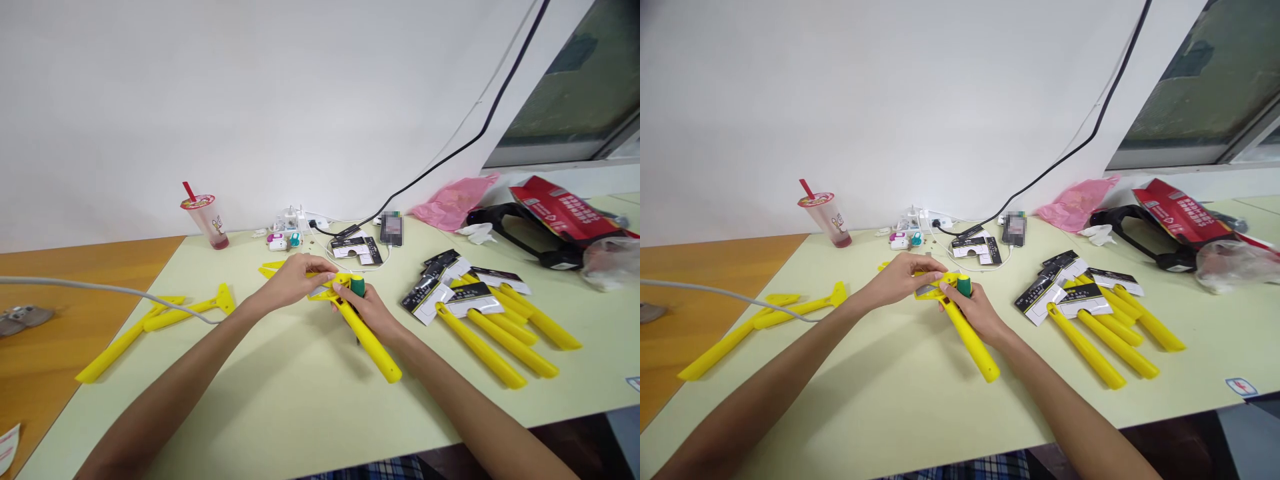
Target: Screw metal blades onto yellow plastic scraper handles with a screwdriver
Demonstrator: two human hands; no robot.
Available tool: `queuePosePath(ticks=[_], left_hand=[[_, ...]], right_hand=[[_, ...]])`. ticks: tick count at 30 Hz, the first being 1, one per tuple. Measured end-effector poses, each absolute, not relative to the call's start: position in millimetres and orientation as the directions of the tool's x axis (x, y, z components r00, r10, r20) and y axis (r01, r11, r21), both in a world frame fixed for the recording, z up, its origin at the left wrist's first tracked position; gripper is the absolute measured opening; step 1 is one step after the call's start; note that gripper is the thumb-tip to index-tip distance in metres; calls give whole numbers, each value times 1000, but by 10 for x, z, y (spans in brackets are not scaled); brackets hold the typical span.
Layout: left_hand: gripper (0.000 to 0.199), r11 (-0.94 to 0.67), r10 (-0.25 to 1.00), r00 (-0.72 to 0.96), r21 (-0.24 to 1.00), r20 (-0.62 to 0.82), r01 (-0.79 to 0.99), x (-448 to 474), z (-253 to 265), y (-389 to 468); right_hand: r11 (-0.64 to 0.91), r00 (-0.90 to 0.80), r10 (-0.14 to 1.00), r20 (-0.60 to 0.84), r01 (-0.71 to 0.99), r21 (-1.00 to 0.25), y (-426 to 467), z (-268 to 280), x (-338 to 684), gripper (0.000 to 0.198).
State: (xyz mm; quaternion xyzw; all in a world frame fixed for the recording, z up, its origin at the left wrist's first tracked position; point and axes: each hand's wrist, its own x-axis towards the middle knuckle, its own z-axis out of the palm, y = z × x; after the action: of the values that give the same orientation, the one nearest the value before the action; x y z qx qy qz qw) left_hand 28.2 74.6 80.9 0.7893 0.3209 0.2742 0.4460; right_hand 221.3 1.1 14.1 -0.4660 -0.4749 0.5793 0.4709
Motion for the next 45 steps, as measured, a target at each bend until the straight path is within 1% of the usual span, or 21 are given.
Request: queuePosePath(ticks=[2, 5, 9, 13, 16, 22, 25, 30, 35, 40, 43, 45], left_hand=[[22, -426, 739, 656, 861, 153, 278, 264, 812, 747], [26, -447, 728, 669, 842, 148, 301, 226, 835, 755], [30, -377, 740, 666, 878, 94, 295, 198, 865, 777], [28, -309, 791, 607, 906, 77, 288, 225, 854, 787], [27, -279, 799, 598, 917, 56, 286, 247, 838, 790], [34, -205, 812, 584, 945, 20, 253, 259, 804, 801], [33, -215, 811, 584, 946, 35, 242, 262, 800, 788], [29, -250, 809, 586, 927, 40, 281, 253, 840, 746], [32, -238, 815, 578, 931, 36, 277, 251, 862, 736], [37, -175, 847, 531, 963, 40, 207, 261, 886, 746], [37, -153, 864, 500, 978, 62, 144, 273, 901, 737], [37, -131, 865, 498, 983, 51, 127, 288, 888, 725]], right_hand=[[-83, -115, 991, -75, -70, -994, 24, 110, 2235, 57], [-69, -101, 993, -61, -78, -995, 42, 62, 2262, 57], [-83, -96, 993, -75, -80, -993, 51, 46, 2271, 57], [-86, -69, 994, -81, -74, -994, 60, 56, 2270, 56], [-77, -65, 995, -73, -70, -995, 67, 49, 2275, 56], [-84, -73, 994, -77, -102, -991, 66, 46, 2279, 57], [-98, -73, 993, -90, -116, -988, 66, 62, 2276, 56], [-129, -48, 991, -123, -160, -979, 76, 67, 2267, 53], [-112, -35, 994, -107, -169, -979, 85, 51, 2262, 53], [-104, -26, 995, -101, -158, -982, 82, 58, 2268, 53], [-93, -23, 996, -90, -141, -986, 71, 63, 2268, 52], [-86, -28, 996, -83, -132, -988, 67, 65, 2268, 52]])
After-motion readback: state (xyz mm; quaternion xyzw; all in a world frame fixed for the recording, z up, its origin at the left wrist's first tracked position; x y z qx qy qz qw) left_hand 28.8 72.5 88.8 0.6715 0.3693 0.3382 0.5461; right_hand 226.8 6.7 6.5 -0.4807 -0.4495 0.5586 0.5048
